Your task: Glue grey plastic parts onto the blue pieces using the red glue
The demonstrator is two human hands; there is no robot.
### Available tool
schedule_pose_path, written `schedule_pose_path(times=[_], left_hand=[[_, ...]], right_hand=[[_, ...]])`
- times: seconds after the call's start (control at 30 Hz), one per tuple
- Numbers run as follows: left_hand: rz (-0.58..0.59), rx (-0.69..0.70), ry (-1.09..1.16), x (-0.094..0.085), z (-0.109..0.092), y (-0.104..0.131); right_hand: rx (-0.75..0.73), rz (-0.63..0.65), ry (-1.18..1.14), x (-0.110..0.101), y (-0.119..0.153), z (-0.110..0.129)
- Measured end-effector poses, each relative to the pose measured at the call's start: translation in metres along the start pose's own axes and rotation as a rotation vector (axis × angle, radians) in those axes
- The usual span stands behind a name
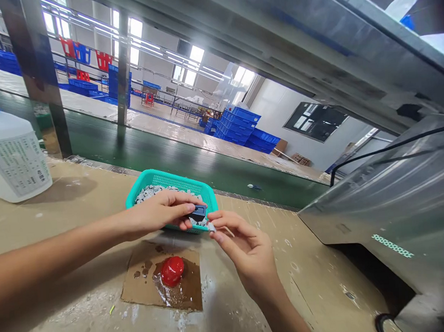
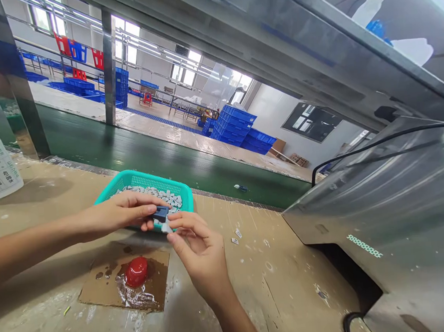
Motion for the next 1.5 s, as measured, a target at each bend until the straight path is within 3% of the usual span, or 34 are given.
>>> schedule_pose_path(times=[0.13, 0.2, 0.3, 0.37, 0.47, 0.73, 0.83, 1.07, 1.23, 1.5], left_hand=[[0.116, 0.011, 0.121, 0.0, -0.003, 0.003], [0.051, 0.028, -0.012, -0.003, -0.004, 0.004], [-0.148, 0.097, -0.394, -0.011, -0.004, 0.005], [-0.222, 0.137, -0.609, -0.016, -0.004, 0.005], [-0.258, 0.161, -0.764, -0.019, -0.004, 0.005], [-0.271, 0.14, -0.921, -0.01, -0.005, 0.008], [-0.263, 0.136, -0.851, -0.008, -0.003, 0.007], [-0.132, 0.079, -0.412, -0.011, -0.003, 0.003], [0.127, -0.03, -0.236, -0.01, -0.006, 0.007], [0.241, -0.015, 0.086, -0.016, -0.005, 0.01]], right_hand=[[0.033, -0.04, -0.121, -0.003, -0.023, 0.002], [0.057, 0.0, -0.148, -0.003, -0.035, 0.003], [0.081, 0.047, -0.117, -0.001, -0.047, 0.004], [0.085, 0.053, -0.084, 0.002, -0.051, 0.005], [0.085, 0.056, -0.052, 0.006, -0.052, 0.005], [0.096, 0.043, -0.04, 0.01, -0.05, -0.002], [0.025, 0.006, 0.117, 0.008, -0.049, -0.002], [-0.19, 0.025, 0.538, 0.012, -0.044, 0.005], [-0.168, 0.11, 0.451, 0.013, -0.041, -0.003], [-0.155, 0.068, 0.304, 0.008, -0.042, 0.004]])
Point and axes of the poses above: each hand's wrist, its own y-axis away from the middle knuckle, its own x-axis out of the palm, z = x × y, the point moved 1 cm from there along -y, towards the middle knuckle, and after that the axes turned 15 degrees about z, right-handed, at the moved point
